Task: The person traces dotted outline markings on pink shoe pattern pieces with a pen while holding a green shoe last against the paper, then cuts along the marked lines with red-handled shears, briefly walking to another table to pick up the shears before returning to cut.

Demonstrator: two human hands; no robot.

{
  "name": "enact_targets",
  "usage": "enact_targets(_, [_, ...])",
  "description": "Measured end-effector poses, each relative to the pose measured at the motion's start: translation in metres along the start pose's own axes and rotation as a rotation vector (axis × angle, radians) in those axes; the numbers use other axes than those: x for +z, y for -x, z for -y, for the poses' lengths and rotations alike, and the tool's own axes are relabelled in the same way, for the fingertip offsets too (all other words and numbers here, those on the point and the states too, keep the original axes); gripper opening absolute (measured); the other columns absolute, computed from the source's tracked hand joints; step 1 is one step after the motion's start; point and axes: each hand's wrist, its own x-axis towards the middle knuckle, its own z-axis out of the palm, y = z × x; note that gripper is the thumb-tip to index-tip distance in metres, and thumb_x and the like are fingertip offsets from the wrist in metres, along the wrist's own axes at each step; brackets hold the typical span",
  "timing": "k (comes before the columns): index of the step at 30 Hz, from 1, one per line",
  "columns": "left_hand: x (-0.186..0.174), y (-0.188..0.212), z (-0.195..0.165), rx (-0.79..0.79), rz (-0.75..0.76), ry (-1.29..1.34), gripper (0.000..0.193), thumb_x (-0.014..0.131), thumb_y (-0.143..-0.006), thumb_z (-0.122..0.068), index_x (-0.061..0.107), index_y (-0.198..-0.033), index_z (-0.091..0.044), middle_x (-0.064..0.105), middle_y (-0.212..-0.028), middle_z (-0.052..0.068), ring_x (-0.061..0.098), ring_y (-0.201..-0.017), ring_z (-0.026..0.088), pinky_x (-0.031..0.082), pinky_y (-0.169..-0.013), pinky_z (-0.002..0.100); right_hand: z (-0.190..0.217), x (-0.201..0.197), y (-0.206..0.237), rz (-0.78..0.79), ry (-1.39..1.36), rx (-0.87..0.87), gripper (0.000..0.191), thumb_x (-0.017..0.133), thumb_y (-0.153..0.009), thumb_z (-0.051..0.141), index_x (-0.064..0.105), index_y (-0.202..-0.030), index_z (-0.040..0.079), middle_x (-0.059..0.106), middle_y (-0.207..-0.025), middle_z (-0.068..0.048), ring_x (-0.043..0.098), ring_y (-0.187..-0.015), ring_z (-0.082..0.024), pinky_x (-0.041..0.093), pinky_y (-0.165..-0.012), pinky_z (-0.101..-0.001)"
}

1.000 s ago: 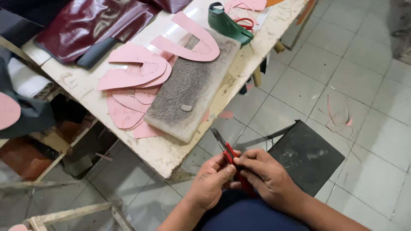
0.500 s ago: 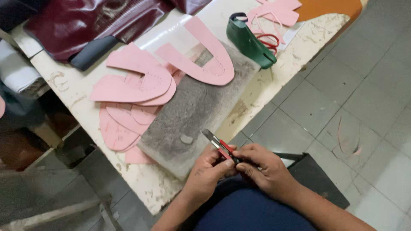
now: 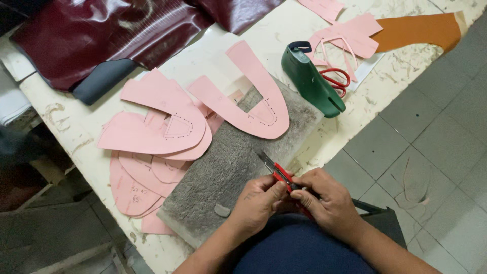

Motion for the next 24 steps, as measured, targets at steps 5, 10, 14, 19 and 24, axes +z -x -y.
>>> enact_targets(5, [0.007,-0.035,-0.012,-0.054,-0.009,0.053,0.043,0.059,-0.103,-0.027,0.058,-0.134,0.004,0.071,-0.112,0.01,0.071,-0.097,0.018,0.06,-0.086,0.033,-0.03,-0.01,-0.023,-0.003,-0.014,0.112,0.022,0.078,-0.086,0.019,0.07,-0.097,0.002,0.067,-0.086,-0.008,0.067,-0.073,-0.018,0.053,-0.067,-0.0282])
enact_targets(10, [0.012,-0.079,-0.011,0.015,-0.112,0.062,0.037,0.059,-0.105,-0.024,0.06,-0.129,0.004,0.071,-0.112,0.009,0.07,-0.1,0.017,0.058,-0.088,0.031,-0.08,-0.031,-0.049,0.161,-0.379,0.448,0.025,0.073,-0.094,0.014,0.065,-0.115,0.005,0.069,-0.094,-0.006,0.068,-0.076,-0.013,0.056,-0.064,-0.0281])
enact_targets(14, [0.009,-0.102,-0.014,0.132,-0.202,-0.207,0.03,0.065,-0.108,-0.021,0.067,-0.122,0.005,0.07,-0.106,0.009,0.065,-0.095,0.015,0.053,-0.083,0.03,-0.109,-0.053,-0.062,0.153,-0.459,0.763,0.036,0.066,-0.097,0.015,0.065,-0.131,0.006,0.068,-0.086,-0.007,0.064,-0.067,-0.013,0.053,-0.056,-0.0279])
enact_targets(19, [-0.005,-0.103,-0.046,0.36,-0.572,-1.424,0.034,0.076,-0.091,-0.028,0.069,-0.119,-0.008,0.067,-0.113,0.008,0.066,-0.106,0.025,0.051,-0.095,0.041,-0.108,-0.087,-0.09,-0.132,-0.264,0.474,0.028,0.066,-0.098,0.011,0.069,-0.123,0.0,0.067,-0.087,-0.006,0.062,-0.071,-0.009,0.051,-0.061,-0.0238])
enact_targets(24, [-0.033,-0.112,-0.071,0.371,-0.59,-1.833,0.085,0.082,-0.071,-0.046,0.056,-0.14,-0.003,0.043,-0.15,0.019,0.031,-0.143,0.039,0.015,-0.118,0.059,-0.093,-0.093,-0.121,-0.126,0.219,0.115,0.024,0.078,-0.09,0.005,0.072,-0.112,-0.003,0.066,-0.098,-0.01,0.06,-0.075,-0.013,0.048,-0.065,-0.0255])
